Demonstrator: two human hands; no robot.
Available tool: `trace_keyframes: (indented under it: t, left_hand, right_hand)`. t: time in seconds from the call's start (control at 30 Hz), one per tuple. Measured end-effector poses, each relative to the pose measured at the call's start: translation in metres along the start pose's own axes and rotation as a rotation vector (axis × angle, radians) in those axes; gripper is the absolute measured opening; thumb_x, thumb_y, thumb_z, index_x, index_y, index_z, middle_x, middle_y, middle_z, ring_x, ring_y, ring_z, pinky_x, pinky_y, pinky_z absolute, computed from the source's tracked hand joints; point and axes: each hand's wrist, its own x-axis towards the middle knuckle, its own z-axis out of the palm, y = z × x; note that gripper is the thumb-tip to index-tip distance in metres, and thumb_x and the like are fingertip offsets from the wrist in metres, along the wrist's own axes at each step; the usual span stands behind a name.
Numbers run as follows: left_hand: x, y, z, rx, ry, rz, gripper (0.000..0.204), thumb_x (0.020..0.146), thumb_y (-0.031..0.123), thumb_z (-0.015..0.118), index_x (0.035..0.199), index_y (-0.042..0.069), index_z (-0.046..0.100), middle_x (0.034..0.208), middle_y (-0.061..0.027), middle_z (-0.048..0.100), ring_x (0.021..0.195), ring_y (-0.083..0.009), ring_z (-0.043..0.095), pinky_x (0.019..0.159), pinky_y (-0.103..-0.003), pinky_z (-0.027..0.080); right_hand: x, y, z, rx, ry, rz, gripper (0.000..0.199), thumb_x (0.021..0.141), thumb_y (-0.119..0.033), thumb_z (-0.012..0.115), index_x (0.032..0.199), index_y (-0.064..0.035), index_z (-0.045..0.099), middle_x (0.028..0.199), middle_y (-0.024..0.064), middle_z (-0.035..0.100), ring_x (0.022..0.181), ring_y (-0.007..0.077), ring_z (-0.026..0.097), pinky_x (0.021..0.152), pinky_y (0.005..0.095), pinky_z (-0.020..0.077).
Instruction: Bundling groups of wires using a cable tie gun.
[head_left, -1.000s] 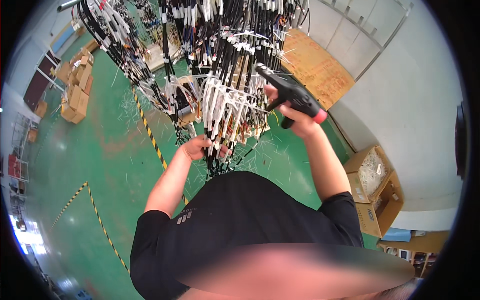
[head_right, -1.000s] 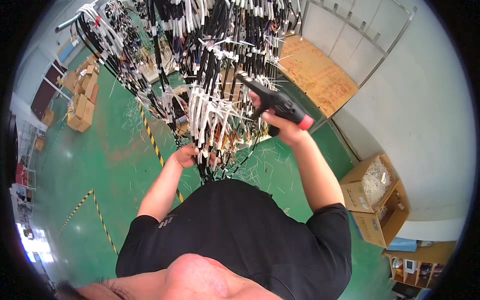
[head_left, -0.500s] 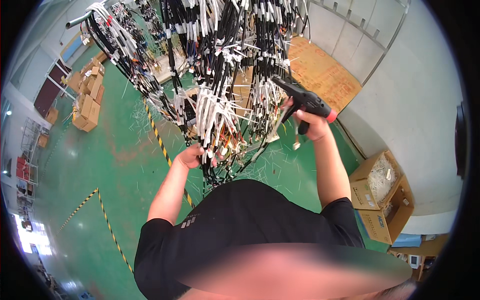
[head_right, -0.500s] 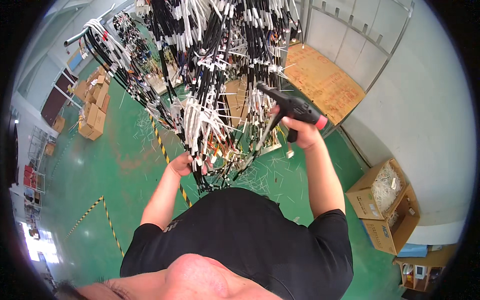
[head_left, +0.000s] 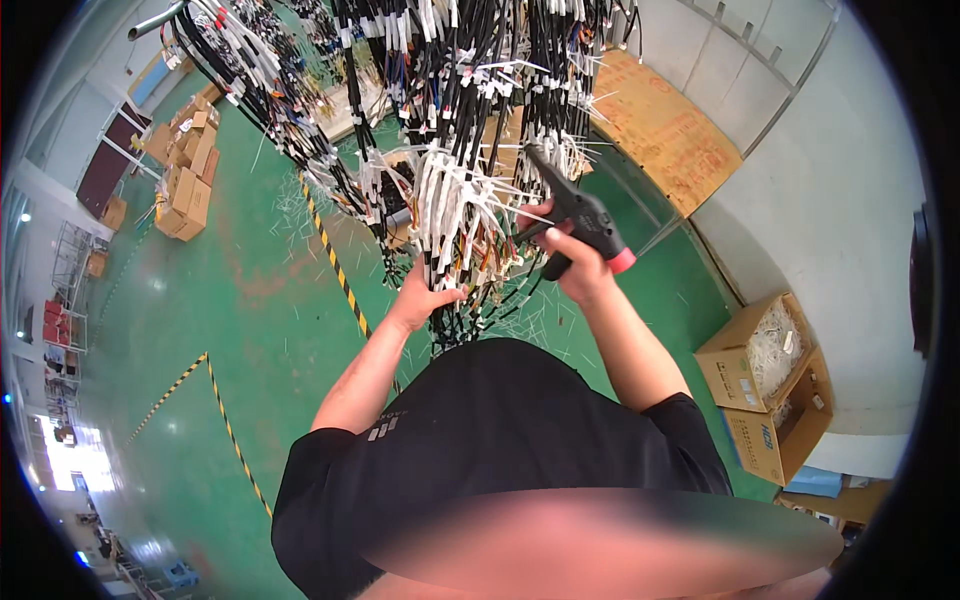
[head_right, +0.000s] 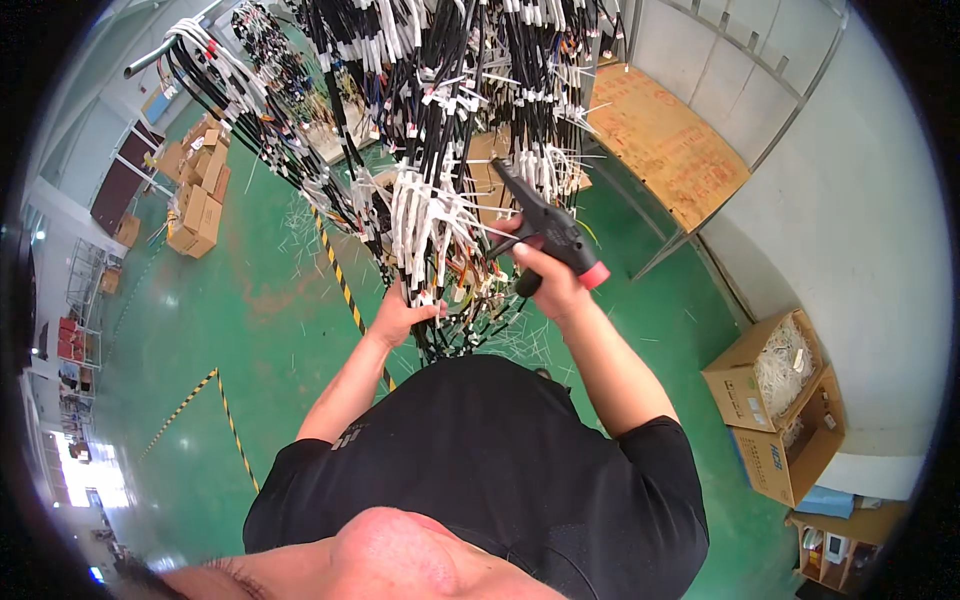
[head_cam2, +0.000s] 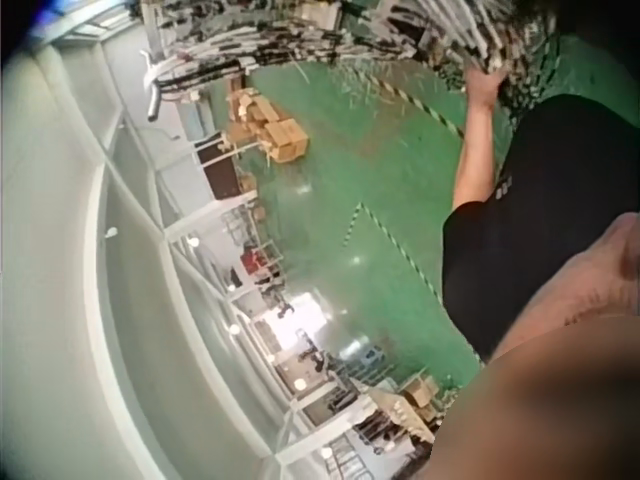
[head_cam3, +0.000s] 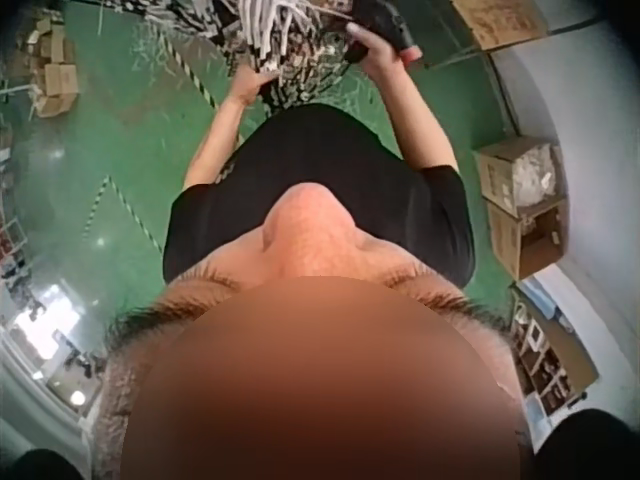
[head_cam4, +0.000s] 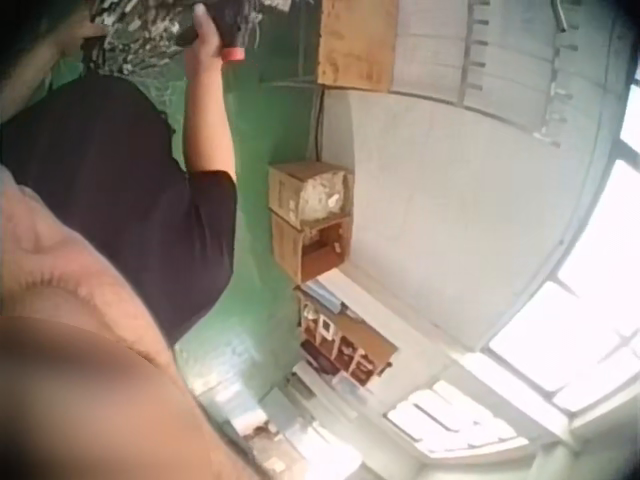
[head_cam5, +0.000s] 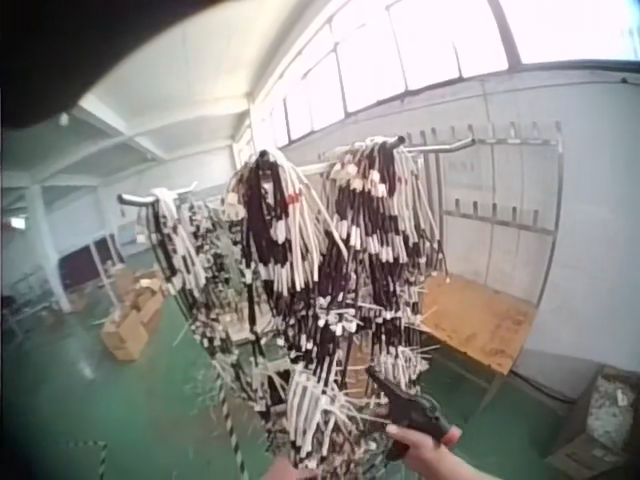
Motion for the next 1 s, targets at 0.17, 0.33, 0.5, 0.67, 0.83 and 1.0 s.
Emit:
trace_keyframes:
  t: [0.17,0.33,0.5,0.67,0.83,1.0]
  left_hand:
    - [0.002,0.012,0.011,-0.109,-0.035,0.019,0.05,0.086,0.008,0.081,0.13,0.001,0.057,0.107,-0.0111,0.072,0.09,-0.0239,0.075,0.082,-0.04,0.063]
    - [-0.003,0.023,-0.001,-0.238,-0.132,-0.174,0.043,0.084,0.009,0.08,0.121,-0.001,0.061,0.097,-0.016,0.075,0.085,-0.0293,0.076,0.081,-0.045,0.064]
    - [0.001,0.025,-0.03,-0.381,-0.331,-0.218,0.05,0.076,0.012,0.082,0.121,0.002,0.061,0.088,-0.0154,0.072,0.076,-0.03,0.072,0.072,-0.046,0.061]
    - [0.003,0.026,-0.031,-0.441,-0.386,-0.19,0.048,0.073,0.016,0.085,0.114,0.002,0.063,0.08,-0.0136,0.07,0.07,-0.0264,0.071,0.063,-0.042,0.06]
    - [0.005,0.025,-0.036,-0.478,-0.477,-0.203,0.05,0.072,0.014,0.085,0.116,0.003,0.063,0.079,-0.0144,0.07,0.067,-0.0268,0.07,0.062,-0.043,0.059]
    - [0.005,0.02,-0.04,-0.52,-0.481,-0.227,0.051,0.071,0.01,0.085,0.116,0.003,0.063,0.079,-0.0149,0.07,0.067,-0.0271,0.071,0.062,-0.043,0.059]
  right_hand:
    - [-0.001,0.037,0.016,0.36,-0.132,0.146,0.055,0.082,-0.005,0.071,0.135,-0.0025,0.057,0.129,0.0081,0.064,0.136,0.0269,0.055,0.121,0.046,0.0378]
    - [-0.007,0.016,-0.007,-0.339,-0.029,-0.126,0.055,0.083,-0.001,0.071,0.137,-0.0048,0.062,0.12,0.0041,0.069,0.11,0.0152,0.064,0.101,0.0344,0.0494]
    - [0.009,-0.051,-0.068,-1.017,-0.201,-0.345,0.042,0.088,-0.005,0.077,0.129,-0.0042,0.069,0.112,0.0067,0.072,0.099,0.0159,0.067,0.09,0.0323,0.0537]
    - [0.026,-0.062,-0.056,-0.939,-0.396,-0.179,0.043,0.089,-0.003,0.08,0.13,-0.0051,0.069,0.121,0.0095,0.073,0.11,0.0199,0.068,0.099,0.0353,0.0532]
    - [0.04,-0.053,-0.047,-0.951,-0.461,-0.225,0.042,0.089,-0.005,0.079,0.13,-0.0055,0.07,0.125,0.0111,0.073,0.114,0.0242,0.068,0.102,0.037,0.0521]
    - [0.05,-0.049,-0.044,-0.942,-0.537,-0.219,0.04,0.089,-0.007,0.079,0.128,-0.0058,0.07,0.123,0.0101,0.072,0.114,0.0245,0.068,0.103,0.0378,0.0513]
